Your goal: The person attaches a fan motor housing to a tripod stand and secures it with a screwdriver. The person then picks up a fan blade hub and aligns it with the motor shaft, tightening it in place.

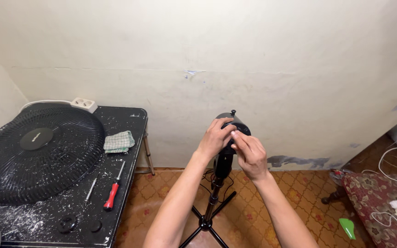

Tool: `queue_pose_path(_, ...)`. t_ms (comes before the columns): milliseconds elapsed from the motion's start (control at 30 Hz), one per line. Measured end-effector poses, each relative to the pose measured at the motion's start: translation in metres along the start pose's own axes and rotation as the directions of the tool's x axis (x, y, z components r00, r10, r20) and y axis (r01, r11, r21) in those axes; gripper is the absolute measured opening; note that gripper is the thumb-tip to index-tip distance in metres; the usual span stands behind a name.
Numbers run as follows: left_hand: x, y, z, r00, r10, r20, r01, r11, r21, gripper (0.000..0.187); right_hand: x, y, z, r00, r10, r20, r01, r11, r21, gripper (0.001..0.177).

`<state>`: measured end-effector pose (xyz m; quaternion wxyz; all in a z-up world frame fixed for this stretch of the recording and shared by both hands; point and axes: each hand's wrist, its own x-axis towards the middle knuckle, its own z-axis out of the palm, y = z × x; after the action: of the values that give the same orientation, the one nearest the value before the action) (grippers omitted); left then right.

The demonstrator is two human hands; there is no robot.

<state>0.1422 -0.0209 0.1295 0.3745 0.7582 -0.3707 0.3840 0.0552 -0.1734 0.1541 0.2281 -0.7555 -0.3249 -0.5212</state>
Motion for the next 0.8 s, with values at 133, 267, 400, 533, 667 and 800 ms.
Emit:
queue_pose_path(133, 0.0, 0.003, 0.001, 1.0, -0.011, 0.01, 0.011, 1.0, -0.016, 0.019, -0.016, 0.008, 0.013, 0.992, 0.126, -0.002, -0.126, 0.986, -0.111, 0.032)
queue_pose_path(267, 0.002, 0.005, 0.004, 1.0, 0.01, 0.019, -0.011, 1.0, 0.008, 0.02, -0.012, -0.001, 0.012, 0.995, 0.044, -0.088, -0.061, 0.977, -0.204, 0.028)
queue_pose_path(400, 0.002, 0.005, 0.004, 1.0, 0.002, 0.002, -0.002, 1.0, 0.01, 0.021, -0.004, 0.003, 0.004, 0.99, 0.031, -0.135, -0.031, 1.0, 0.006, 0.03)
queue_pose_path(533, 0.003, 0.006, 0.0, 1.0, -0.028, -0.008, 0.028, 0.999, -0.015, 0.027, -0.014, 0.016, 0.001, 0.988, 0.118, -0.096, -0.114, 0.993, 0.044, 0.032)
queue_pose_path(667, 0.005, 0.007, -0.005, 1.0, -0.025, -0.011, 0.024, 0.999, -0.024, 0.035, -0.022, 0.025, 0.002, 0.981, 0.193, -0.028, -0.194, 0.975, -0.109, 0.034)
queue_pose_path(800, 0.005, 0.006, -0.005, 0.998, -0.066, 0.003, 0.066, 0.997, -0.031, 0.041, -0.011, 0.02, -0.002, 0.982, 0.117, 0.146, -0.104, 0.99, -0.093, 0.033)
